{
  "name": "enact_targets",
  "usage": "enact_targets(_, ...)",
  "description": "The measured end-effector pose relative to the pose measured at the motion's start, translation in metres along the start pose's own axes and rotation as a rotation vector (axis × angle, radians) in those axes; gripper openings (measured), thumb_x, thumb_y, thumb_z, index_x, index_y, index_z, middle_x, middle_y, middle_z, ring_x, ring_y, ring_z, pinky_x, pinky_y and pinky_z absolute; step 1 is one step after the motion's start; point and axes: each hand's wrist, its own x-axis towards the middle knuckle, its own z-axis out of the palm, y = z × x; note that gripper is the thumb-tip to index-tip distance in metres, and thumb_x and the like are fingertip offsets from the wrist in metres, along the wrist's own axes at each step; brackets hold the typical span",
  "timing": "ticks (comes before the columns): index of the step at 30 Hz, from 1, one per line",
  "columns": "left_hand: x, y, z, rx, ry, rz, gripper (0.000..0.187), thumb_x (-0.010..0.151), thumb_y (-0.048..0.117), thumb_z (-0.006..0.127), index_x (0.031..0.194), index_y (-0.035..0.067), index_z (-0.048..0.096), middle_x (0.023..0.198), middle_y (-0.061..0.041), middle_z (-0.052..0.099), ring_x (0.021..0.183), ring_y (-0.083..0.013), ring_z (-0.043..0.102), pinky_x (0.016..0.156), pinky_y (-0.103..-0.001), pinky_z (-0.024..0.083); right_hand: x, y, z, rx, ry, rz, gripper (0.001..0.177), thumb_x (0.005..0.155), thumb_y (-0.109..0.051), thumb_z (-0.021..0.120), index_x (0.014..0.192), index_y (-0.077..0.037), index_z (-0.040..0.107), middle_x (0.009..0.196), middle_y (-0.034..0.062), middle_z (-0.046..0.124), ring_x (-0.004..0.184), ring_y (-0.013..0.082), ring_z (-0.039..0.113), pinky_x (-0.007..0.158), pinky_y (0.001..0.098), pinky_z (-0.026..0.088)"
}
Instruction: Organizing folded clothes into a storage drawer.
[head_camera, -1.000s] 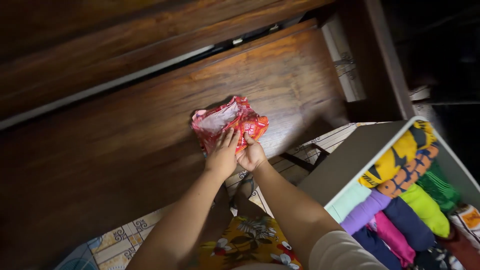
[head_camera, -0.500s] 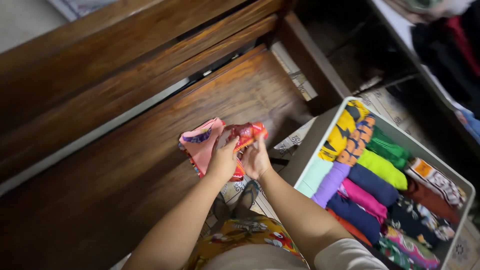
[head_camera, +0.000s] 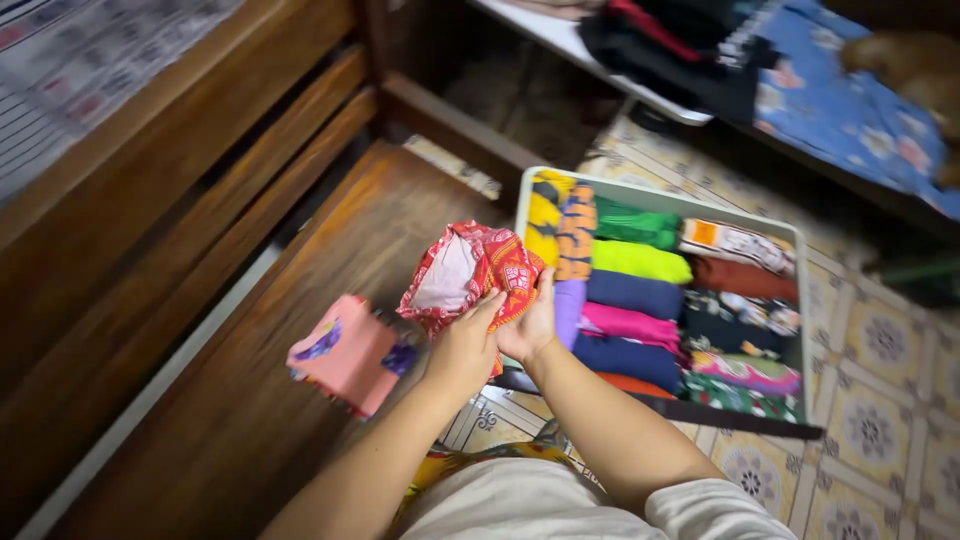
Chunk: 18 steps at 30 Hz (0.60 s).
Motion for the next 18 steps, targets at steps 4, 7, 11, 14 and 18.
enact_targets(4,0.029,0.038,0.046,-0.031,-0.073,0.089,0.052,0.087,-0.003,0.052,0.139,-0.003,0.057,0.143,-0.026,0.058,0.134,-0.0357,0.056,0.112,-0.042,0.044,-0.038,-0.061,-0.005,0.022,0.017,-0.139,0.101,0.088,-0.089,0.027,0.149,-0.011,0.050,0.148,0.0153,0.056,0.134,0.0365,0.052,0.117,0.0556,0.036)
enact_targets(7,0.047,0.065,0.088,-0.043,-0.140,0.124,0.051,0.087,-0.002,0.052,0.138,-0.003,0.058,0.143,-0.025,0.058,0.133,-0.0353,0.057,0.111,-0.041,0.045,-0.066,-0.105,-0.026,0.035,0.020,-0.279,0.105,0.085,-0.090,0.027,0.149,-0.010,0.049,0.148,0.0166,0.055,0.136,0.0372,0.050,0.118,0.0563,0.035)
enact_targets(11,0.060,0.083,0.156,0.011,-0.228,0.198,0.050,0.087,0.001,0.054,0.137,-0.003,0.059,0.141,-0.025,0.060,0.132,-0.0356,0.058,0.110,-0.042,0.046,-0.101,-0.154,-0.069,0.059,0.103,-0.306,0.103,0.084,-0.089,0.027,0.147,-0.011,0.051,0.147,0.0165,0.056,0.135,0.0376,0.052,0.116,0.0577,0.035)
enact_targets(14,0.064,0.094,0.207,0.046,-0.287,0.257,0.050,0.087,0.001,0.055,0.137,-0.003,0.059,0.140,-0.026,0.060,0.132,-0.0367,0.058,0.110,-0.043,0.045,-0.125,-0.185,-0.107,0.081,0.168,-0.337,0.099,0.086,-0.087,0.029,0.146,-0.012,0.053,0.145,0.0149,0.057,0.134,0.0367,0.053,0.115,0.0581,0.037)
enact_targets(18,0.064,0.109,0.265,0.063,-0.373,0.272,0.050,0.087,0.000,0.054,0.137,-0.002,0.059,0.139,-0.026,0.061,0.132,-0.0376,0.057,0.109,-0.044,0.045,-0.151,-0.217,-0.156,0.090,0.275,-0.385,0.098,0.086,-0.088,0.032,0.143,-0.012,0.056,0.142,0.0138,0.060,0.130,0.0352,0.056,0.112,0.0582,0.042)
